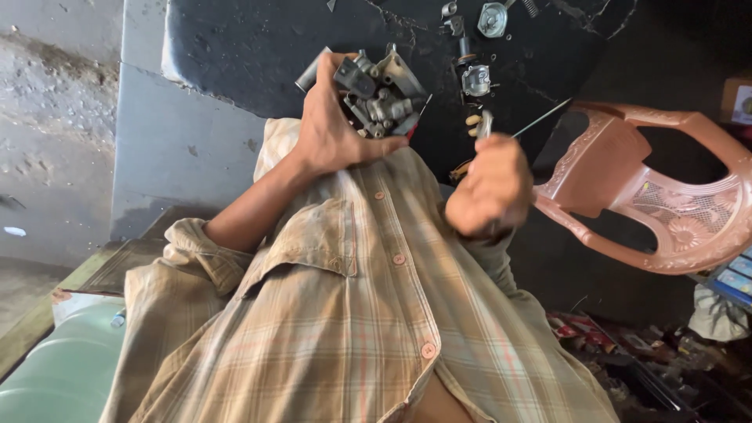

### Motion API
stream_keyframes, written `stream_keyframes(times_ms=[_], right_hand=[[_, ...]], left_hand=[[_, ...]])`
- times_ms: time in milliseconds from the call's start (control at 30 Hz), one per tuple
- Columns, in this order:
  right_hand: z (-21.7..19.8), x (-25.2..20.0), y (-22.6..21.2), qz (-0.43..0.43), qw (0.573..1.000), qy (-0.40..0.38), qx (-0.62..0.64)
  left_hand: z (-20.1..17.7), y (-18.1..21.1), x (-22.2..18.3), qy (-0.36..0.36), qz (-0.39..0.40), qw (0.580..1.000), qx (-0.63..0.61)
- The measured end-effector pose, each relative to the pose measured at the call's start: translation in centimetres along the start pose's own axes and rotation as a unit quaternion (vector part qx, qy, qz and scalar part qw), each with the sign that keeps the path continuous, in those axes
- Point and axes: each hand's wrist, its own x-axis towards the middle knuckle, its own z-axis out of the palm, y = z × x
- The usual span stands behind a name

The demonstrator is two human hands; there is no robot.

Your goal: Disassemble, inspect, and clean components of a motorcycle carburetor.

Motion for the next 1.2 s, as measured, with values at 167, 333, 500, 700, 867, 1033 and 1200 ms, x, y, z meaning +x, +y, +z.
stream_keyframes(times_ms=[167, 333, 500, 700, 867, 1033, 1200], right_hand=[[-4.7, -7.2, 6.6, 0.390, 0.895, -0.153, -0.154], [-7.4, -14.5, 12.2, 0.450, 0.835, -0.236, -0.212], [-7.3, -16.2, 14.6, 0.417, 0.842, -0.279, -0.198], [-8.7, -17.0, 12.7, 0.393, 0.847, -0.290, -0.208], [-7.3, -17.4, 13.1, 0.364, 0.856, -0.309, -0.197], [-6.0, -19.2, 13.2, 0.349, 0.854, -0.334, -0.193], [-6.0, -20.4, 12.3, 0.334, 0.851, -0.352, -0.201]], left_hand=[[0.4, -0.1, -0.5, -0.040, 0.125, 0.978, -0.163], [0.2, 1.5, -0.2, -0.088, 0.190, 0.966, -0.155], [-1.2, 5.9, 0.4, -0.134, 0.275, 0.936, -0.173], [0.0, 1.3, -0.9, -0.307, 0.099, 0.824, -0.466], [-0.6, 1.6, -0.2, -0.372, 0.112, 0.779, -0.493], [-0.8, 1.8, 0.7, -0.431, 0.126, 0.750, -0.486], [-0.7, 1.5, 0.8, -0.433, 0.149, 0.759, -0.464]])
